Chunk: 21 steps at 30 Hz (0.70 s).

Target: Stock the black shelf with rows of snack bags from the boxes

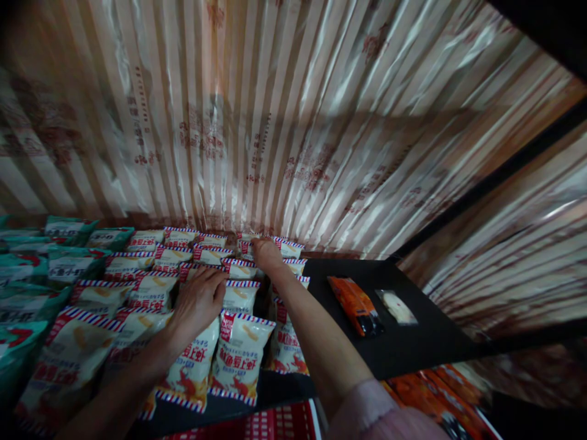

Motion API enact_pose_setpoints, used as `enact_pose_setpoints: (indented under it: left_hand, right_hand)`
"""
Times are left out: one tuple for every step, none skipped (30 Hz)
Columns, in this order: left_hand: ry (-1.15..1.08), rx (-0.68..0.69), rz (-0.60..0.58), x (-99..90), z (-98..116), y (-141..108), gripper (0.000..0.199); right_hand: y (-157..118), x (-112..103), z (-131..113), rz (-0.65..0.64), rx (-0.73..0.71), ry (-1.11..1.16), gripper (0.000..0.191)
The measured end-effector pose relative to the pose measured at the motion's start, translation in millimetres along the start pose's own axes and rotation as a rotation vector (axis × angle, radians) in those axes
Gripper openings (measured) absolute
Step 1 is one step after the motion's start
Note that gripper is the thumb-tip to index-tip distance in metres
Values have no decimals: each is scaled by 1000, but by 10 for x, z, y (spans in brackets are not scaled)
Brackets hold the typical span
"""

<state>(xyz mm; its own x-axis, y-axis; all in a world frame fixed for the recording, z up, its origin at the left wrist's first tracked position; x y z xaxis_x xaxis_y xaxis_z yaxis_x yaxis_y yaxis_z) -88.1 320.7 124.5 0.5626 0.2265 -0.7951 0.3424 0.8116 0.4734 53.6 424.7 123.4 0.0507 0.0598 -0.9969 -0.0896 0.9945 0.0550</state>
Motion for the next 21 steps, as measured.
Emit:
enact_pose_setpoints:
  left_hand:
    - [7, 0, 1, -3, 0, 4, 24]
    - [10, -2, 2, -5, -1, 7, 24]
    - [11, -3, 0, -5, -2, 10, 24]
    - [11, -4, -1, -5, -3, 12, 24]
    - [12, -6, -3, -4, -5, 15, 24]
    - [13, -6, -5, -2, -6, 17, 24]
    - [14, -7, -7, 1, -8, 18, 24]
    - [15, -8, -8, 4, -10, 20, 24]
    - [16, -11, -10, 8, -12, 21, 24]
    - [16, -13, -14, 12, -15, 22, 24]
    - [15, -14, -18, 18, -17, 23, 24]
    - [15, -15, -21, 23, -19, 24, 23]
    - [14, -16, -24, 26, -20, 25, 23]
    - [14, -16, -26, 29, -21, 26, 23]
    - [12, -16, -27, 31, -21, 27, 23]
    - [11, -18, -27, 30, -22, 28, 23]
    - [11, -19, -27, 29, -23, 29, 23]
    - [11, -22, -27, 27, -25, 30, 23]
    - [11, -24, -29, 25, -26, 30, 23]
    - [11, -26, -31, 23, -27, 31, 23]
    - [12, -29, -33, 21, -28, 31, 24]
  right_hand:
    - [13, -2, 0, -1, -1, -2, 33]
    - [26, -2, 3, -3, -1, -5, 32]
    - [40, -3, 10, -3, 1, -8, 32]
    - [55, -2, 20, -4, 4, -10, 32]
    - [69, 0, 30, -5, 6, -12, 31]
    - [83, 5, 43, -7, 9, -13, 31]
    - [96, 13, 56, -10, 12, -13, 30]
    - [109, 22, 69, -13, 14, -12, 29]
    - [120, 32, 81, -15, 17, -9, 28]
    - [130, 41, 91, -16, 19, -6, 28]
    - [139, 49, 99, -16, 21, -1, 27]
    - [146, 55, 102, -16, 20, 4, 27]
    - [151, 58, 101, -15, 18, 9, 27]
    - [155, 59, 97, -14, 15, 15, 27]
    - [158, 57, 91, -14, 12, 20, 27]
    - [160, 54, 82, -15, 9, 25, 27]
    - [161, 48, 73, -16, 8, 29, 27]
    - [161, 42, 63, -16, 9, 32, 27]
    - [162, 35, 51, -17, 11, 35, 27]
    - [164, 28, 37, -17, 13, 38, 27]
    - [165, 23, 24, -17, 17, 40, 27]
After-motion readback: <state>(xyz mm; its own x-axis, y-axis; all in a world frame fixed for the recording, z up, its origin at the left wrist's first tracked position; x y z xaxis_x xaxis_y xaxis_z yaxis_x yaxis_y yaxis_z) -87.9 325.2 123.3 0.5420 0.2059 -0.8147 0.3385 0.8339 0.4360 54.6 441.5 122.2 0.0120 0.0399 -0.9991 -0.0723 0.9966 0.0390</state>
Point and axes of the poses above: each hand's wrist, its own y-axis towards the middle knuckle, its own x-axis out of the palm, z = x × y, the point moved 8 cm from there along y, towards the middle knuckle, and after that the axes turned 3 degrees about x, right-handed, at the moved point
